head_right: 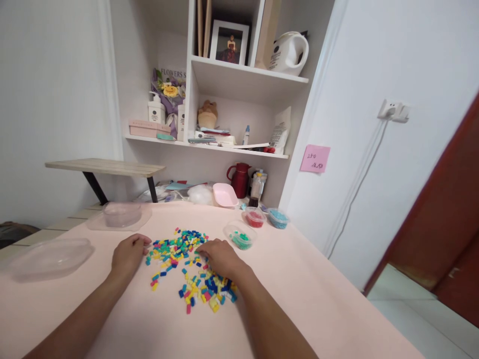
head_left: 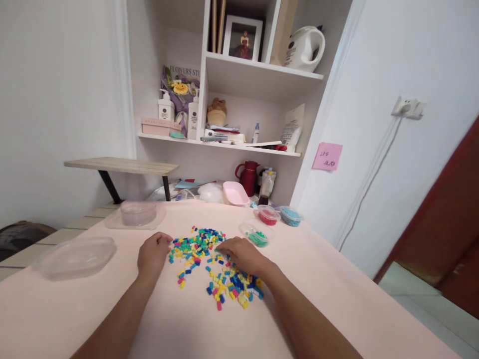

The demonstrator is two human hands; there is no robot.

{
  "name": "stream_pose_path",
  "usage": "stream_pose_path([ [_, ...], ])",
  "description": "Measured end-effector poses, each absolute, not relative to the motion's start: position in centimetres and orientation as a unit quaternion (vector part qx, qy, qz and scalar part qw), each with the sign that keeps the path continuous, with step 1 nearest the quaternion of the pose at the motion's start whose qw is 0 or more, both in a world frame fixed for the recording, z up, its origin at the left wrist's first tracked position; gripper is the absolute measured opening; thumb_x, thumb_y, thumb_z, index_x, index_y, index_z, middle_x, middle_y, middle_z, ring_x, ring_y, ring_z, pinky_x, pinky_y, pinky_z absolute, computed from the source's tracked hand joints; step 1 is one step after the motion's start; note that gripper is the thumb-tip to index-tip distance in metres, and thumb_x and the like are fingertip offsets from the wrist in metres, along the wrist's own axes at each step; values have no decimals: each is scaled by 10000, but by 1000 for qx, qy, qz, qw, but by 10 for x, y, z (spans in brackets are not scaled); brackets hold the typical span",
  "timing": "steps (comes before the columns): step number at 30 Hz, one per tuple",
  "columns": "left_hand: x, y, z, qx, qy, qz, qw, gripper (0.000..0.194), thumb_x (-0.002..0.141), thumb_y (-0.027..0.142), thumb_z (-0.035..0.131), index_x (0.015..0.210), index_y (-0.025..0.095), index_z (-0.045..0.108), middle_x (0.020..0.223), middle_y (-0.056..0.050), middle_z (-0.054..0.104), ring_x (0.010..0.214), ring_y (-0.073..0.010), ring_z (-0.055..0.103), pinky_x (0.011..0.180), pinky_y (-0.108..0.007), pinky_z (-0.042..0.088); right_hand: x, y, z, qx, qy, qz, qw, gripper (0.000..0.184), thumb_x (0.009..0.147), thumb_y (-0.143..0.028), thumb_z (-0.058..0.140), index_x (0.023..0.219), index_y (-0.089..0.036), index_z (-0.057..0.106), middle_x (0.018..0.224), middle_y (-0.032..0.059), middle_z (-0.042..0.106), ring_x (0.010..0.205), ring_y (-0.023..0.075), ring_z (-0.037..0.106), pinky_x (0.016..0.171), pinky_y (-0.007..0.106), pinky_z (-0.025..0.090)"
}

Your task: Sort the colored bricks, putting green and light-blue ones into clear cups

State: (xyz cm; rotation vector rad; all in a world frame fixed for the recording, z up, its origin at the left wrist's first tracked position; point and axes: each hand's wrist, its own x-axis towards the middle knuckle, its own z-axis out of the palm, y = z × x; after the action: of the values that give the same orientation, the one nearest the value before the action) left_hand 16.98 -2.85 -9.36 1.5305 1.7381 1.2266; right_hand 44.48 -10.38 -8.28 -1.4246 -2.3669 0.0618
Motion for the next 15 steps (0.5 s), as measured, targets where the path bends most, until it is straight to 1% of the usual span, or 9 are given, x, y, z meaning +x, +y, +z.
stream_pose_path([
  [3, 170, -29, -94, 562, 643, 451, 258, 195, 730, 215, 476, 678, 254, 660, 666, 16, 719, 651, -191, 675, 620, -287, 422, 445, -106, -80, -526, -831, 2, 182, 399, 860, -79, 486, 1125, -279, 708, 1158, 26, 725, 1077, 236, 637, 913, 346, 468],
  [5, 170, -29, -93, 560, 646, 449, 258, 197, 739, 227, 477, 685, 253, 664, 666, 15, 718, 644, -190, 669, 613, -285, 417, 445, -107, -79, -530, -827, -3, 187, 403, 861, -82, 485, 1139, -277, 702, 1166, 33, 719, 1079, 240, 635, 915, 359, 468],
  [8, 170, -29, -94, 557, 650, 447, 259, 199, 745, 234, 477, 701, 251, 671, 665, 14, 716, 643, -189, 666, 600, -282, 408, 445, -106, -81, -504, -840, 4, 201, 473, 827, -32, 481, 1156, -291, 700, 1250, 17, 681, 1135, 215, 614, 962, 347, 459],
  [11, 171, -28, -94, 556, 650, 447, 262, 205, 743, 226, 472, 707, 250, 673, 672, 17, 717, 657, -181, 673, 604, -274, 411, 445, -104, -86, -477, -857, 16, 192, 521, 773, 0, 513, 1155, -296, 708, 1313, 3, 648, 1183, 204, 593, 1010, 333, 445],
  [15, 171, -29, -94, 556, 650, 447, 261, 206, 747, 228, 469, 707, 253, 670, 663, 22, 714, 646, -176, 666, 600, -270, 410, 444, -100, -94, -487, -853, 36, 183, 562, 708, 22, 534, 1139, -288, 718, 1240, -1, 696, 1191, 223, 598, 1035, 354, 444],
])
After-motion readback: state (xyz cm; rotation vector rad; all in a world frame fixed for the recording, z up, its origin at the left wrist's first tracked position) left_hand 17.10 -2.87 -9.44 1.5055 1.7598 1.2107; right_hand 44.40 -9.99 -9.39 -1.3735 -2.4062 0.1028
